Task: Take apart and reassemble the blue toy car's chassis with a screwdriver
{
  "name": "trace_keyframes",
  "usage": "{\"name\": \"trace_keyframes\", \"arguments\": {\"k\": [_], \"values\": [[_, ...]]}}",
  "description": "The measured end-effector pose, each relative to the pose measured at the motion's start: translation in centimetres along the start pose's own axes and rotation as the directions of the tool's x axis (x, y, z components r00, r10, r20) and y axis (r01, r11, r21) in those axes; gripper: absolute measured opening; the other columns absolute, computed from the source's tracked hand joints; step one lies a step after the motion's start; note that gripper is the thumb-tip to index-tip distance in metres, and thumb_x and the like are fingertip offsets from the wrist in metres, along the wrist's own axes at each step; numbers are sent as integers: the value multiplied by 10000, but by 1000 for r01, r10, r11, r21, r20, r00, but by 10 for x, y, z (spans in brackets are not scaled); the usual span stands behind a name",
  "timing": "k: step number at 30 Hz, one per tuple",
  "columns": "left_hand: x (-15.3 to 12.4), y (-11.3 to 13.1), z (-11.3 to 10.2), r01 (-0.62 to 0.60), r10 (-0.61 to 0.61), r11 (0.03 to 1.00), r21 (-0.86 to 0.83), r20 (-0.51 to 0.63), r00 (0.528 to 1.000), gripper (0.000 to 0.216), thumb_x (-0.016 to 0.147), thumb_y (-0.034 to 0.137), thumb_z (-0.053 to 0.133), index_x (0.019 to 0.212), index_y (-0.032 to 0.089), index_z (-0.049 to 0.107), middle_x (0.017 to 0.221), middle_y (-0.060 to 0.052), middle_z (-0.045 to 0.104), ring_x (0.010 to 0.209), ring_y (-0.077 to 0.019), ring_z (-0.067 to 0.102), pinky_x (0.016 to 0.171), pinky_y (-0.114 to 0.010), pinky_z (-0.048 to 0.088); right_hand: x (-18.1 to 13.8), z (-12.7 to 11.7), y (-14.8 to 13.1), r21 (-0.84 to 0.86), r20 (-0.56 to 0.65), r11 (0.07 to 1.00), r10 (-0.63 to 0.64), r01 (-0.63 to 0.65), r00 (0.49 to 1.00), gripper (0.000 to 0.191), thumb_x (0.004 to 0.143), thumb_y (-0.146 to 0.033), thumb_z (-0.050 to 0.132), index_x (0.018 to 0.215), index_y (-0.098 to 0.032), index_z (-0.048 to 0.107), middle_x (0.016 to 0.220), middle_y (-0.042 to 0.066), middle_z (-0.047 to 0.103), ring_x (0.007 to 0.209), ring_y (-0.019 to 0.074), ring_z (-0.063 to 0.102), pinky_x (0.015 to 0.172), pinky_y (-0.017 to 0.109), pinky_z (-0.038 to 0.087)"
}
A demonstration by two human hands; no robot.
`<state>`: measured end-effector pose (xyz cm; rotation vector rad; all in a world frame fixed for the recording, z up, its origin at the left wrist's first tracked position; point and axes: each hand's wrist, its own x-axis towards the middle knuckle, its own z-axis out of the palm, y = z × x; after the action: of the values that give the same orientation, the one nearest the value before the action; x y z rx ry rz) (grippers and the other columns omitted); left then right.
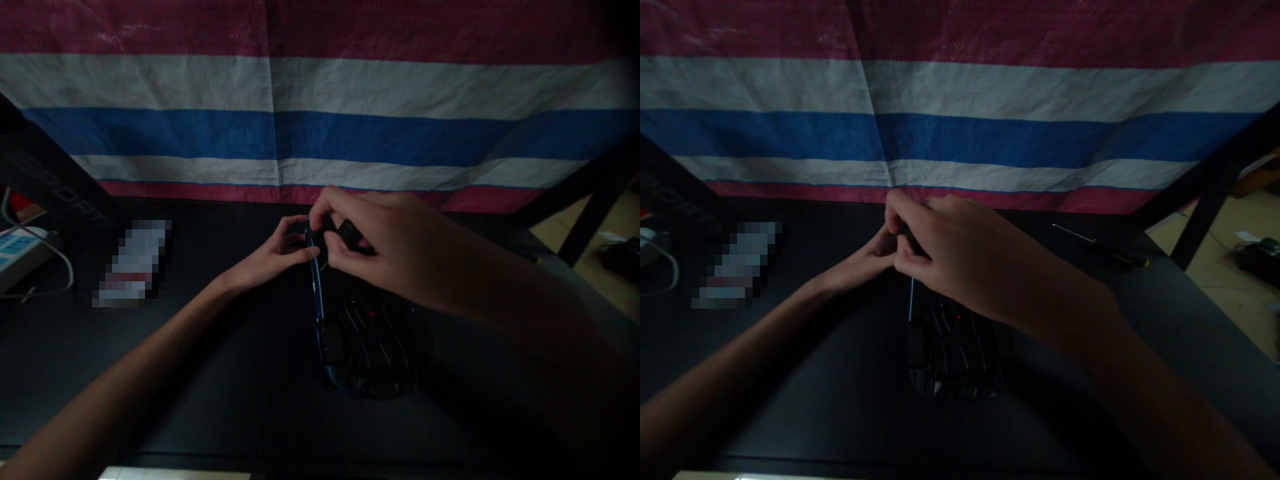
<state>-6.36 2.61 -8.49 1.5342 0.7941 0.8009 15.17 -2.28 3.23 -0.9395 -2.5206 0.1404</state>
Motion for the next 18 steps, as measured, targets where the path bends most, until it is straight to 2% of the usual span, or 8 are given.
{"name": "trace_keyframes", "arguments": {"k": [2,6,8,12,16,18], "values": [[0,0,0,2,-2,1000,-17,4,1000,717,870,429,777,1446,241,392,1326,-121,626,1320,-327,562,1174,-542,394,-1,0,1,3,-1,1000,6,-6,1000,194,912,-217,615,1104,-203,641,863,12,707,722,148,606,660,279,362],[1,1,0,9,-9,1000,-2,-8,1000,727,864,432,781,1452,245,397,1328,-115,623,1352,-328,534,1180,-535,392,-1,2,4,-78,-24,992,96,-97,995,134,992,-262,533,1012,-203,652,763,9,673,650,149,584,631,294,340],[0,2,1,16,-16,1000,-10,-3,1000,737,876,429,769,1471,243,376,1348,-118,614,1360,-320,530,1199,-543,366,0,3,4,-36,-19,997,62,-63,998,130,987,-221,526,1041,-199,643,808,15,685,676,149,600,647,291,357],[0,1,1,28,-28,999,-23,-12,1000,743,854,433,790,1451,239,393,1325,-118,625,1324,-313,555,1200,-547,355,1,3,2,18,-18,1000,-3,3,1000,223,891,-183,617,1114,-201,624,918,26,704,803,170,635,708,287,397],[1,1,1,33,-33,999,-12,-23,999,745,848,447,791,1443,239,395,1301,-117,626,1306,-318,561,1173,-531,389,0,4,2,-92,-56,992,85,-90,995,132,982,-248,536,1028,-204,651,786,18,676,691,165,601,658,301,365],[1,2,1,38,-38,999,-12,-13,999,775,852,445,784,1470,232,367,1326,-130,617,1322,-322,554,1177,-532,382,0,4,4,-83,-50,994,63,-67,997,148,999,-220,505,1039,-204,646,797,18,680,679,156,595,650,296,361]]}}
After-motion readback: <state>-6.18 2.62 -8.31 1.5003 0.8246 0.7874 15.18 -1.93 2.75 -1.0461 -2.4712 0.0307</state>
